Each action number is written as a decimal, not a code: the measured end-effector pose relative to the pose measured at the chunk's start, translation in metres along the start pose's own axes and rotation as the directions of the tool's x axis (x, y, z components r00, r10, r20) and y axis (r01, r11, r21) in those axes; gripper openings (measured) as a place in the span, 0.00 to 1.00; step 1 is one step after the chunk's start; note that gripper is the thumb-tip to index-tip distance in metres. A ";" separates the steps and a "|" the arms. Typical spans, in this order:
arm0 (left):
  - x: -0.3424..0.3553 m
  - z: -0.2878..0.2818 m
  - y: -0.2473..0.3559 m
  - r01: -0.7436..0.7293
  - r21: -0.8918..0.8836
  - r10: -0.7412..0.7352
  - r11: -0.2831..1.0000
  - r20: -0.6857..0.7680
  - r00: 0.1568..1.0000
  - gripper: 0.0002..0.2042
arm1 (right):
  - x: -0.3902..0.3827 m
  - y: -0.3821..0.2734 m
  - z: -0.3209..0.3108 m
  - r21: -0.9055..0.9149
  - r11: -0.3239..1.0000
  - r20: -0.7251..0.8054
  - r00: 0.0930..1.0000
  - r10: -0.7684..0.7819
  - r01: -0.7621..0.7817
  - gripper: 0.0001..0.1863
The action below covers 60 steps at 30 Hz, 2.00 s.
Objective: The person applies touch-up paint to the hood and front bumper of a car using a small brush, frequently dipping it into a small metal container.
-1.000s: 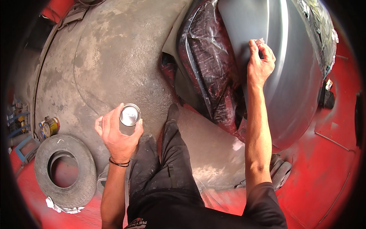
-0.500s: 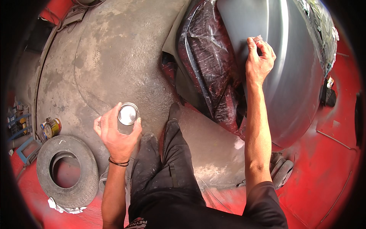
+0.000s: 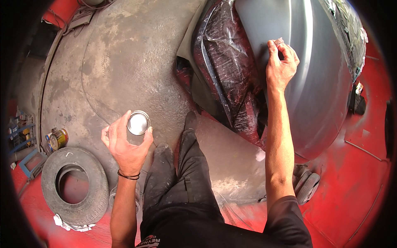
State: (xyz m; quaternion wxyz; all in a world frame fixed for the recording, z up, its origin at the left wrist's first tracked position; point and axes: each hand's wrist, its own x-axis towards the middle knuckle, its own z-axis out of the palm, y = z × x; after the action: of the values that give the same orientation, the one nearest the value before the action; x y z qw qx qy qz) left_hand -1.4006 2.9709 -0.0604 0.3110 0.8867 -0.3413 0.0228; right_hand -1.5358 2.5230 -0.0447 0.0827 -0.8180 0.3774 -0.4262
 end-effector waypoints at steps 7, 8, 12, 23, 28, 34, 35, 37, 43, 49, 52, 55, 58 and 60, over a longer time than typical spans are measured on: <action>0.002 -0.002 0.000 -0.001 0.007 0.001 1.000 0.001 1.000 0.33 | 0.000 0.001 0.000 -0.001 1.000 0.005 1.000 0.006 -0.006 0.11; 0.003 -0.002 0.000 0.000 0.007 0.000 1.000 0.003 1.000 0.33 | 0.000 0.001 0.000 -0.005 1.000 0.005 1.000 0.004 -0.004 0.11; 0.004 -0.003 0.001 0.000 0.010 0.000 1.000 0.002 1.000 0.33 | 0.000 0.001 0.000 -0.005 1.000 -0.001 1.000 -0.006 0.006 0.12; 0.005 -0.005 0.001 -0.002 0.007 0.002 1.000 -0.003 1.000 0.33 | -0.001 -0.001 -0.002 0.030 0.999 -0.003 0.999 0.042 -0.042 0.12; 0.006 -0.008 0.004 -0.002 0.005 0.002 1.000 -0.005 1.000 0.33 | 0.001 -0.004 -0.002 0.051 0.998 -0.015 0.999 0.041 -0.041 0.12; 0.012 -0.010 0.010 -0.013 -0.019 0.013 1.000 -0.019 1.000 0.32 | 0.002 -0.023 -0.044 0.312 0.924 -0.018 0.971 0.238 -0.221 0.09; 0.012 -0.014 0.010 -0.009 -0.017 0.009 1.000 -0.020 1.000 0.32 | -0.005 -0.036 -0.055 0.303 0.925 -0.033 0.967 0.253 -0.232 0.10; 0.011 -0.023 0.010 -0.016 -0.014 0.016 1.000 -0.032 0.999 0.32 | -0.032 -0.050 -0.085 0.367 0.862 0.061 0.933 0.354 -0.351 0.09; 0.006 -0.043 0.010 -0.021 -0.042 0.021 0.999 -0.007 1.000 0.32 | -0.199 -0.063 -0.178 0.225 0.798 0.140 0.829 0.542 -0.560 0.08; 0.005 -0.061 -0.004 -0.068 -0.047 0.067 0.997 -0.021 0.998 0.31 | -0.409 -0.061 -0.271 -0.037 0.522 0.314 0.486 0.816 -0.852 0.11; 0.015 -0.072 -0.014 -0.089 -0.048 0.088 0.995 -0.024 0.996 0.31 | -0.484 -0.071 -0.304 -0.145 0.423 0.399 0.339 0.852 -0.894 0.13; 0.031 -0.082 -0.029 -0.100 -0.026 0.100 0.995 -0.022 0.995 0.32 | -0.525 -0.088 -0.304 -0.191 0.361 0.381 0.270 0.884 -0.913 0.12; 0.049 -0.083 -0.049 -0.093 -0.002 0.093 0.996 -0.027 0.995 0.32 | -0.523 -0.107 -0.286 -0.183 0.301 0.286 0.242 0.927 -0.936 0.12; 0.060 -0.089 -0.060 -0.068 0.014 0.068 0.998 -0.013 0.998 0.32 | -0.514 -0.109 -0.273 -0.195 0.322 0.269 0.265 0.926 -0.926 0.13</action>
State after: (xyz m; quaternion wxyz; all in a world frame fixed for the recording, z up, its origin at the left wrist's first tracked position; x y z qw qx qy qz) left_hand -1.3021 3.0202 -0.0062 0.3065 0.8765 -0.3689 0.0414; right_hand -1.8641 3.0045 -0.1515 0.3782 -0.5026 0.7621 -0.1533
